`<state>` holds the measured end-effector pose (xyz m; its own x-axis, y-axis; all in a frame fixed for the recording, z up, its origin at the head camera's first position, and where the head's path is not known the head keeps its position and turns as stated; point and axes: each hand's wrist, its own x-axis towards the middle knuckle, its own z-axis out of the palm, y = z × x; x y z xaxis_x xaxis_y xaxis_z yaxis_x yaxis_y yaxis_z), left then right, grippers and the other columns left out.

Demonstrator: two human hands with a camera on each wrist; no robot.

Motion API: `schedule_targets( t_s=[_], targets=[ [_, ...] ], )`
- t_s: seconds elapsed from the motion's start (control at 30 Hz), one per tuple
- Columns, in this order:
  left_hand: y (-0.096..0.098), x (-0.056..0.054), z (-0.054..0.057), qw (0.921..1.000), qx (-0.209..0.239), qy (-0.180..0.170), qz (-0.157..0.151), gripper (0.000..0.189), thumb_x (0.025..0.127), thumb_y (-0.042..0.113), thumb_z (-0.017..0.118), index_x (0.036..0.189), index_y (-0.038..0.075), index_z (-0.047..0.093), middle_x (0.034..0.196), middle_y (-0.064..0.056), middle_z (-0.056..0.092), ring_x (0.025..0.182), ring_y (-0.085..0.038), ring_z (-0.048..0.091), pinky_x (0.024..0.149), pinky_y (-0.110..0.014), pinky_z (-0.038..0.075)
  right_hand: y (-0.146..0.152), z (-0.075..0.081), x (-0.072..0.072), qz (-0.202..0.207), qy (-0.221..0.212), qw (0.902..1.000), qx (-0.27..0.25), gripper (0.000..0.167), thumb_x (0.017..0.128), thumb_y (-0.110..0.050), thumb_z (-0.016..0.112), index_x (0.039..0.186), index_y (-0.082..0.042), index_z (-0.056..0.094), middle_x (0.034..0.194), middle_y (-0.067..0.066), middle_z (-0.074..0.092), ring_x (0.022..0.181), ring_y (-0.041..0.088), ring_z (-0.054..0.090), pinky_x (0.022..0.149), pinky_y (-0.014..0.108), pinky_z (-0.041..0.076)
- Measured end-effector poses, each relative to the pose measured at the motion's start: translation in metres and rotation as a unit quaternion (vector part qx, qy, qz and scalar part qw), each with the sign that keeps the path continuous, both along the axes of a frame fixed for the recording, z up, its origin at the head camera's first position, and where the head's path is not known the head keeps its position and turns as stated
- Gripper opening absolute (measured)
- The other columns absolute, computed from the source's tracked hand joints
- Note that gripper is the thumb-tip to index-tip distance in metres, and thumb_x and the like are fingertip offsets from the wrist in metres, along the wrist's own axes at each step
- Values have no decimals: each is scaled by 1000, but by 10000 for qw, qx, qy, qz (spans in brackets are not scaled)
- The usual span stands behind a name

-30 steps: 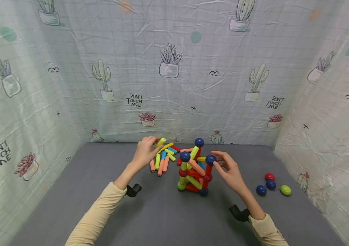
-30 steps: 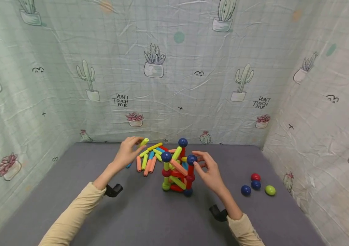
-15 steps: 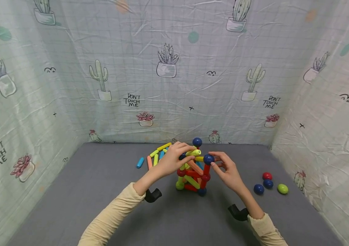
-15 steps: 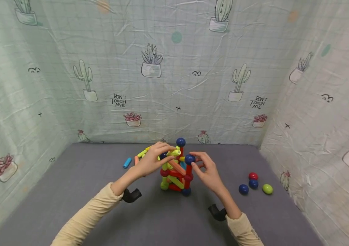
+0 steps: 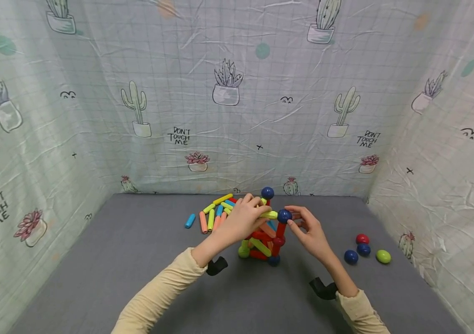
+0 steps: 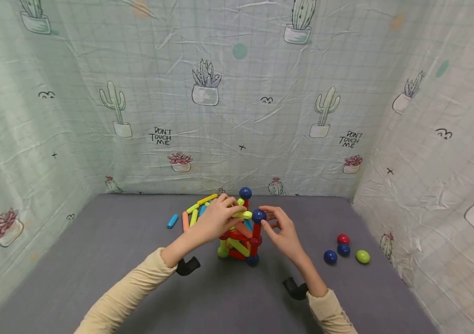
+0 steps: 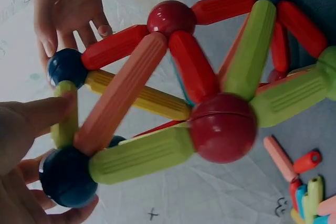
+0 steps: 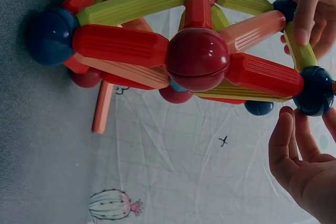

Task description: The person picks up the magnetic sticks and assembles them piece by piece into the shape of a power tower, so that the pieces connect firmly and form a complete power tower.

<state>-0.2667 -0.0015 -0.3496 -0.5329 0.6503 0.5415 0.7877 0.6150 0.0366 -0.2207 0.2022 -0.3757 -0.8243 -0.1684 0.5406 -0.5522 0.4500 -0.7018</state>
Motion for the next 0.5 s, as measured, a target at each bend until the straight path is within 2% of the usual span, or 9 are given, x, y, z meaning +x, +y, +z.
schedule_targets(
  t_s=[0.07,0.13,0.2,0.27,0.33,0.37,0.4,0.43,0.5],
  targets=[
    [-4,-1,-4,9986,503,-120,-84,31,81,29,63,110,16,63,98,-2,58,84,-15,45,66,-24,38,3,-6,-5,56,-88,9999,-20,32,89,-6,52,120,-6,51,114,11,54,89,6,52,70,21,49],
    [-11,-1,-7,9922,1201,-322,-119,36,82,30,62,114,13,61,99,-3,57,84,-16,47,68,-25,40,6,-12,-8,162,-309,9994,-33,34,90,-10,51,123,-7,48,116,12,53,92,8,53,72,21,49],
    [-21,0,-12,9775,1998,-670,-33,37,84,29,60,116,10,58,99,-6,57,83,-17,50,67,-27,43,8,-16,-9,314,-619,9976,-11,37,90,-12,51,126,-6,44,116,15,52,95,13,54,75,23,49],
    [-32,0,-20,9522,2752,-1318,164,33,88,27,55,116,9,56,97,-7,58,80,-16,54,65,-27,46,11,-21,-9,437,-1003,9939,107,40,91,-15,51,128,-6,40,116,17,51,99,20,54,79,27,49],
    [-43,1,-29,9156,3303,-2251,439,30,92,28,48,113,9,56,93,-9,61,75,-16,58,61,-27,48,13,-25,-9,504,-1401,9886,212,41,90,-17,51,128,-5,39,116,19,51,102,28,53,83,33,48],
    [-48,1,-35,8911,3486,-2850,563,30,94,29,44,112,8,55,92,-10,62,72,-16,60,59,-28,49,14,-27,-9,508,-1558,9860,293,41,91,-18,51,127,-5,39,116,20,51,103,31,52,84,36,47],
    [-52,1,-41,8620,3605,-3507,632,32,95,31,41,113,8,54,92,-11,64,70,-16,61,58,-28,50,15,-29,-9,502,-1711,9834,345,41,91,-19,51,127,-5,39,117,20,51,104,33,52,84,38,47],
    [-56,1,-47,8286,3685,-4163,657,36,95,34,38,114,7,52,93,-13,65,71,-17,62,59,-30,51,15,-31,-9,498,-1837,9810,378,41,91,-20,51,127,-5,39,118,21,50,105,34,51,85,41,46],
    [-61,2,-58,7548,3760,-5344,586,42,95,38,34,117,5,48,98,-17,66,76,-21,65,62,-35,53,15,-34,-10,501,-2044,9770,344,42,90,-22,52,127,-5,39,120,22,50,107,36,50,85,43,46]
  ],
)
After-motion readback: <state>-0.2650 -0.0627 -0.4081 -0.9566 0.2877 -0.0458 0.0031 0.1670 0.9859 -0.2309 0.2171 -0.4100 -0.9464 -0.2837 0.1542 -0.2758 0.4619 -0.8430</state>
